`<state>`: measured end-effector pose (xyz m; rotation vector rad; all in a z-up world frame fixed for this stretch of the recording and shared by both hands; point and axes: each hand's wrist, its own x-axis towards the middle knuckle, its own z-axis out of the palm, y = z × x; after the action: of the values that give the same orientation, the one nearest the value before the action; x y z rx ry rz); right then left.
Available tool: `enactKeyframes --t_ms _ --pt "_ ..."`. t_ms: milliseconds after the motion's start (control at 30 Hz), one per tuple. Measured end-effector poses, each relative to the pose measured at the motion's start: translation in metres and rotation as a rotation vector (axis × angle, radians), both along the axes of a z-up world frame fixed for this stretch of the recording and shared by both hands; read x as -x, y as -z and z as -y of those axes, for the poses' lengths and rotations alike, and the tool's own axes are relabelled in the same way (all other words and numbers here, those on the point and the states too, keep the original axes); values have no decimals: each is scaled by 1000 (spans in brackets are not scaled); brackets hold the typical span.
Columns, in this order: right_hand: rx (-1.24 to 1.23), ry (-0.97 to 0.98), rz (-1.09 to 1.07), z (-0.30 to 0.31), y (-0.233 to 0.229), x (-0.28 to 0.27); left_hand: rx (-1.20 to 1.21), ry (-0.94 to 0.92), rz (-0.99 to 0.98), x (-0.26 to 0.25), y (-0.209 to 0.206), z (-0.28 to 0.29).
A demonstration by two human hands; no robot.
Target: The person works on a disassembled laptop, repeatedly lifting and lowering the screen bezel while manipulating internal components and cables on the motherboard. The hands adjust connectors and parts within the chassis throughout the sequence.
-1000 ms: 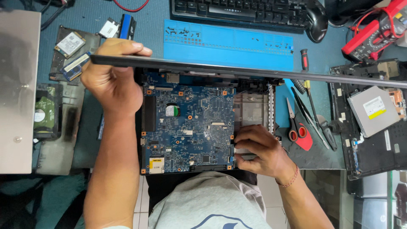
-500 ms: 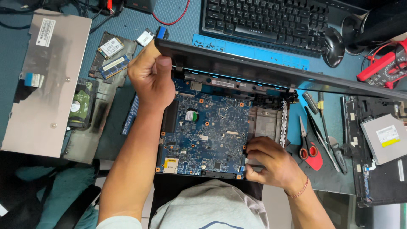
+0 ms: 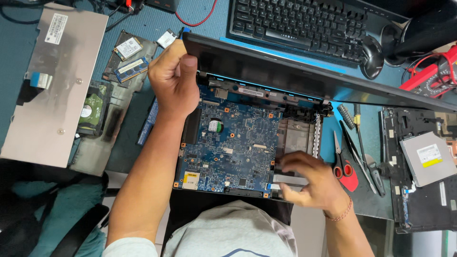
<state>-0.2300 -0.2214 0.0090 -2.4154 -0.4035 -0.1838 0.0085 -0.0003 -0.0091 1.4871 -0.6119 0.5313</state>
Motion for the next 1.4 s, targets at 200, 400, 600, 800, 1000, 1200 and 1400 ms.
enactKeyframes --t_ms 200,400,600,800,1000,1200,1400 --pt "117 321 6 -26 -16 -31 -10 0 12 1 -5 0" --pt "359 209 -88 -59 -5 -79 8 76 70 0 -11 -3" --pt "400 54 -48 -83 -2 -108 24 113 64 3 -11 -6" --pt "329 99 -91 -85 2 -119 29 150 78 4 -13 -9" --pt "298 68 -30 -83 1 -124 24 164 71 3 -11 -10" --pt "207 156 -144 -89 -11 -138 23 167 87 3 -13 -9" --pt "55 159 -237 -84 -19 -144 24 180 70 2 -14 -10"
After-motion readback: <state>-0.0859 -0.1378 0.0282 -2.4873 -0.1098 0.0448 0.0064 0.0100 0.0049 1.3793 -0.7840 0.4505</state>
